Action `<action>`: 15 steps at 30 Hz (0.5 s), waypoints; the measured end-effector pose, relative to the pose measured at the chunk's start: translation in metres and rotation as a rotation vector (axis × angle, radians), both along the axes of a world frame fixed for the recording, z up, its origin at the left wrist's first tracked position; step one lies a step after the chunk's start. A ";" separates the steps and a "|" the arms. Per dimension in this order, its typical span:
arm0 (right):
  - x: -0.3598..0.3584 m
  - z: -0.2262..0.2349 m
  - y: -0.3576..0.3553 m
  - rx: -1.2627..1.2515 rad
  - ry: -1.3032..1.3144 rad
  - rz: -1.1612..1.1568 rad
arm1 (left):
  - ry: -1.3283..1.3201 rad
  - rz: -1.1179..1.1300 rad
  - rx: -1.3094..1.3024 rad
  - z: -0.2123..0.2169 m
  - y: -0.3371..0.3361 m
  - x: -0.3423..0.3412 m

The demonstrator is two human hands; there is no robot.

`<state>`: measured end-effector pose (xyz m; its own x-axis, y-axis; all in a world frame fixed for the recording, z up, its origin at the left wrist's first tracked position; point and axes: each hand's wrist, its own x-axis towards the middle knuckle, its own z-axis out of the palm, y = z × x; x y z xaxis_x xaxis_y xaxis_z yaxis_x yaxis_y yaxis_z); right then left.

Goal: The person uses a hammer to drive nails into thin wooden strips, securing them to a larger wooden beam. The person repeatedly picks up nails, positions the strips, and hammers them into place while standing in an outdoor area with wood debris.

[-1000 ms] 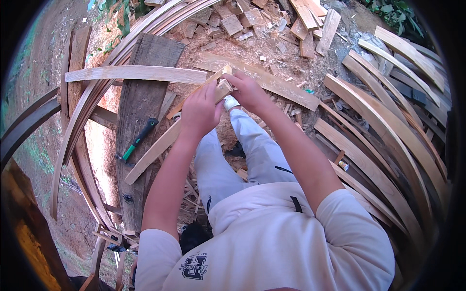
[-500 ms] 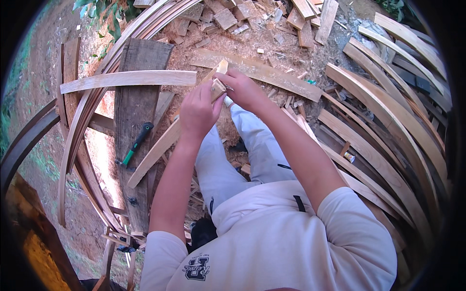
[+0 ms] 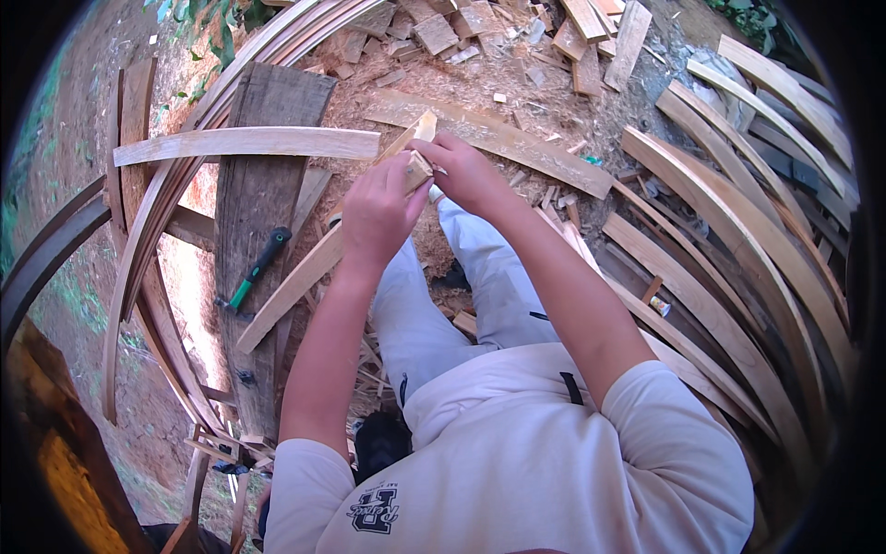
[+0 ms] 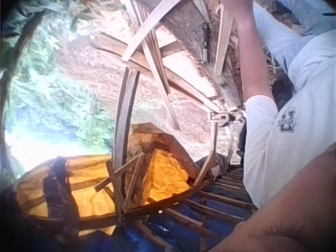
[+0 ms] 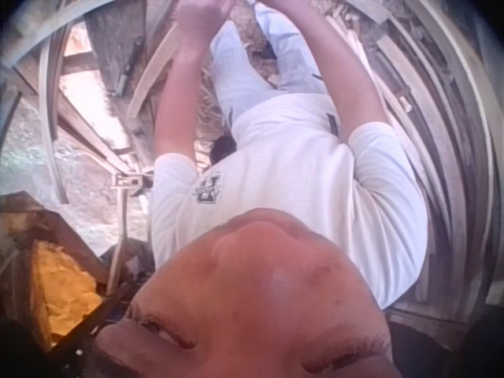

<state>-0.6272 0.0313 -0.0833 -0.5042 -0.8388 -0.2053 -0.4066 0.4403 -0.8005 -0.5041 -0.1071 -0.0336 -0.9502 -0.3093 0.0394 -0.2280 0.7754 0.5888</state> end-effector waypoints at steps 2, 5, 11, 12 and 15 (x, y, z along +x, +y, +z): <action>0.000 0.001 0.002 0.003 0.010 0.005 | 0.002 0.000 0.003 0.000 0.001 0.000; -0.001 0.001 0.002 -0.031 0.033 -0.015 | 0.000 0.002 0.014 0.004 0.003 -0.002; -0.007 0.011 0.004 -0.011 -0.012 -0.014 | 0.019 0.028 0.002 0.009 0.005 -0.006; -0.008 0.010 0.004 -0.004 -0.014 -0.002 | 0.007 0.029 -0.002 0.010 0.006 -0.008; -0.010 0.008 0.005 0.008 -0.016 0.029 | -0.027 0.031 0.008 0.008 0.006 -0.006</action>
